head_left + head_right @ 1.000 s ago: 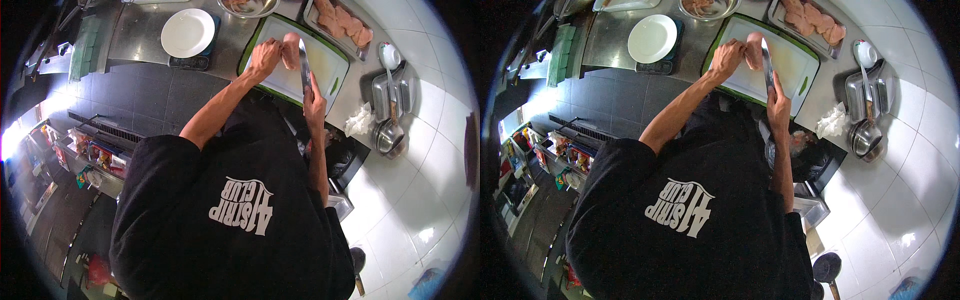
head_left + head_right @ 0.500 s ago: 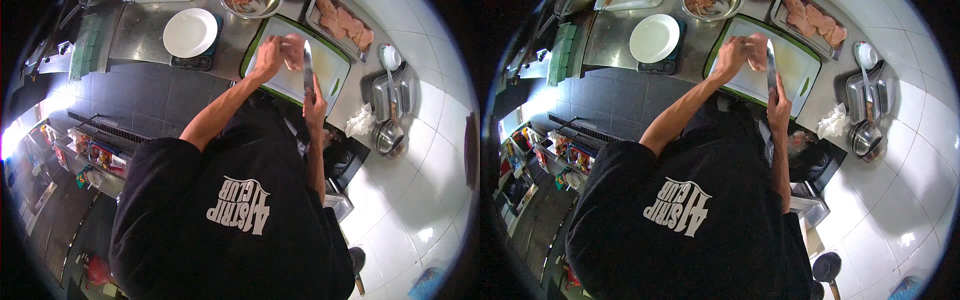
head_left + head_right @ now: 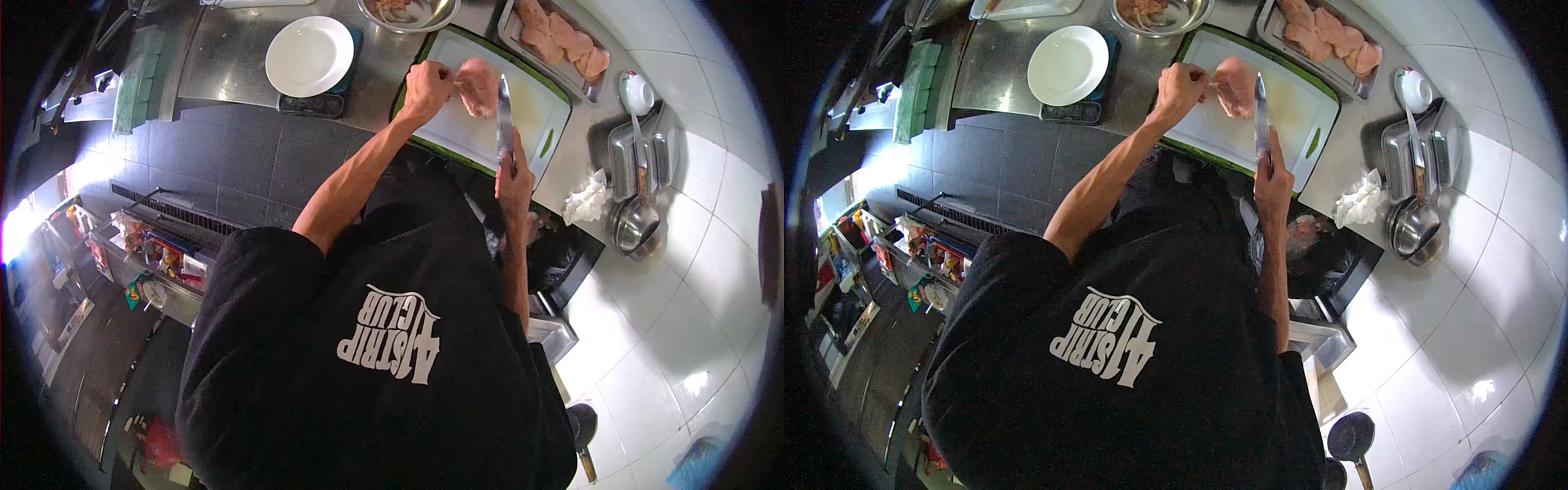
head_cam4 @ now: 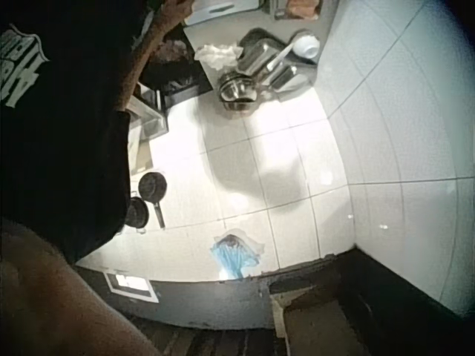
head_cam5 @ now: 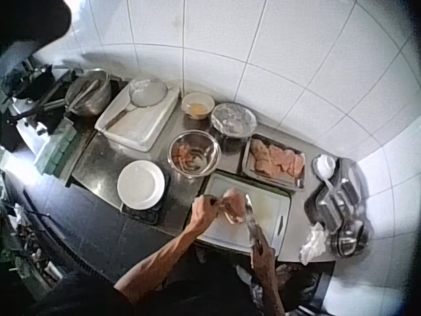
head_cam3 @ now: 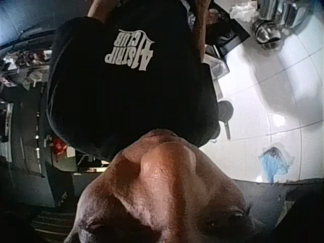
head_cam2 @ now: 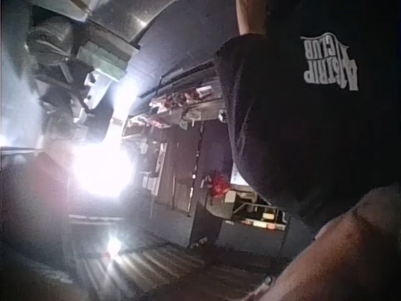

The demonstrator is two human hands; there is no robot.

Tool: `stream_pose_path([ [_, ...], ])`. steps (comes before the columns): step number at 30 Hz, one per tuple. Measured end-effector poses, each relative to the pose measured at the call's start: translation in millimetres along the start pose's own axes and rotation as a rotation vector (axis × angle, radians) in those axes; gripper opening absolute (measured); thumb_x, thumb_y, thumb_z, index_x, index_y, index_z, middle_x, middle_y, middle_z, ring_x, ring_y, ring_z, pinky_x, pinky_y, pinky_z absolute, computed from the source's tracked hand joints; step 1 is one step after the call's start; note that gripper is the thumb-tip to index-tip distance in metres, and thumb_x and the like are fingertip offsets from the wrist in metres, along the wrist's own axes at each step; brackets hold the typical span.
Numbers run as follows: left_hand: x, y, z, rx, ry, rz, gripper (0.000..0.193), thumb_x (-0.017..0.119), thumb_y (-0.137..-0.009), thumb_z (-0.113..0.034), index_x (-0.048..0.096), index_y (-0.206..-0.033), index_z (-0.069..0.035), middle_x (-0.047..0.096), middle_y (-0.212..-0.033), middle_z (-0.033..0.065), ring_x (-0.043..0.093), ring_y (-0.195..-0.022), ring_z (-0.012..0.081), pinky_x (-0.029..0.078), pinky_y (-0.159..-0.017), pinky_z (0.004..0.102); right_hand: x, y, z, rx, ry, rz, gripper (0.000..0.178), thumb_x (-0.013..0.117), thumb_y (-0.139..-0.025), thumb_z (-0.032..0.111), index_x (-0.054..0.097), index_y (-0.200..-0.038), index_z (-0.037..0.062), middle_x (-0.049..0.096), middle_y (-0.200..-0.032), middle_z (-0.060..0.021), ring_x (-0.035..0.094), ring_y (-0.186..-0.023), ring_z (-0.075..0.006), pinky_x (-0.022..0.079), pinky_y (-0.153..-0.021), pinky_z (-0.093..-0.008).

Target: Trim and slice raw chicken breast on a cutting board using a kitchen knife.

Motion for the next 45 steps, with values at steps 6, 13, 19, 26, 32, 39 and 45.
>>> stream_pose_path([
  [6,0,-8,-21,0.317,-0.276,-0.157,0.026,0.068,-0.089,-0.020,0.071,-0.103,0.002,0.073,-0.092,0.0196,0.070,-0.090,0.0368,0.056,-0.082,0.0426,-8,7,-8,0.021,-0.004,-0.014,0.048,0.053,-0.101,0.013,0.047,-0.149,0.0139,0.046,-0.061,-0.0160,0.037,-0.053,-0.0166,0.037,-0.051,-0.0327],
  [13,61,-67,-41,0.384,-0.717,0.391,0.050,0.075,-0.079,-0.039,0.069,-0.110,0.000,0.071,-0.104,0.0225,0.067,-0.103,0.0390,0.053,-0.089,0.0468,-27,19,-16,-0.037,-0.029,-0.066,0.047,0.052,-0.102,0.009,0.047,-0.149,0.0126,0.058,-0.076,-0.0199,0.038,-0.058,-0.0173,0.040,-0.055,-0.0323],
  [19,62,-51,-59,0.559,-0.574,0.564,0.054,0.079,-0.073,-0.041,0.069,-0.110,-0.003,0.074,-0.098,0.0150,0.070,-0.089,0.0342,0.055,-0.081,0.0424,-57,42,-22,0.040,0.078,-0.165,0.048,0.050,-0.102,0.013,0.046,-0.150,0.0103,0.068,-0.103,-0.0222,0.051,-0.065,-0.0182,0.048,-0.064,-0.0331],
  [26,56,2,-103,0.294,-0.156,0.714,0.051,0.077,-0.081,-0.040,0.067,-0.109,0.001,0.072,-0.094,0.0175,0.070,-0.085,0.0256,0.055,-0.076,0.0376,-73,67,-81,0.250,-0.030,-0.224,0.050,0.048,-0.101,0.016,0.045,-0.150,0.0105,0.062,-0.134,-0.0212,0.065,-0.097,-0.0211,0.048,-0.096,-0.0377],
  [32,36,1,-19,-0.018,-0.389,0.497,0.044,0.074,-0.088,-0.035,0.067,-0.111,0.002,0.072,-0.086,0.0160,0.073,-0.082,0.0227,0.057,-0.070,0.0349,-75,62,-74,0.336,-0.023,-0.177,0.049,0.050,-0.102,0.016,0.046,-0.150,0.0104,0.069,-0.091,-0.0176,0.051,-0.070,-0.0188,0.047,-0.075,-0.0331],
  [39,24,31,16,0.076,-0.150,0.018,0.035,0.069,-0.093,-0.024,0.068,-0.116,0.002,0.072,-0.085,0.0135,0.072,-0.069,0.0221,0.057,-0.058,0.0334,-58,30,-36,0.072,0.079,-0.087,0.047,0.049,-0.104,0.018,0.045,-0.150,0.0126,0.067,-0.112,-0.0194,0.062,-0.084,-0.0208,0.049,-0.077,-0.0334],
  [45,57,39,1,-0.082,0.205,-0.232,0.027,0.076,-0.083,-0.010,0.070,-0.100,0.010,0.072,-0.074,0.0157,0.071,-0.059,0.0209,0.057,-0.058,0.0326,-48,8,-17,-0.220,0.013,-0.071,0.048,0.050,-0.103,0.018,0.047,-0.150,0.0147,0.054,-0.071,-0.0070,0.043,-0.061,-0.0111,0.041,-0.056,-0.0287],
])
Point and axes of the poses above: each hand's wrist, its own y-axis away from the middle knuckle, its own x-axis out of the palm, z = x × y, the point moved 6 cm from there along -y, towards the middle knuckle
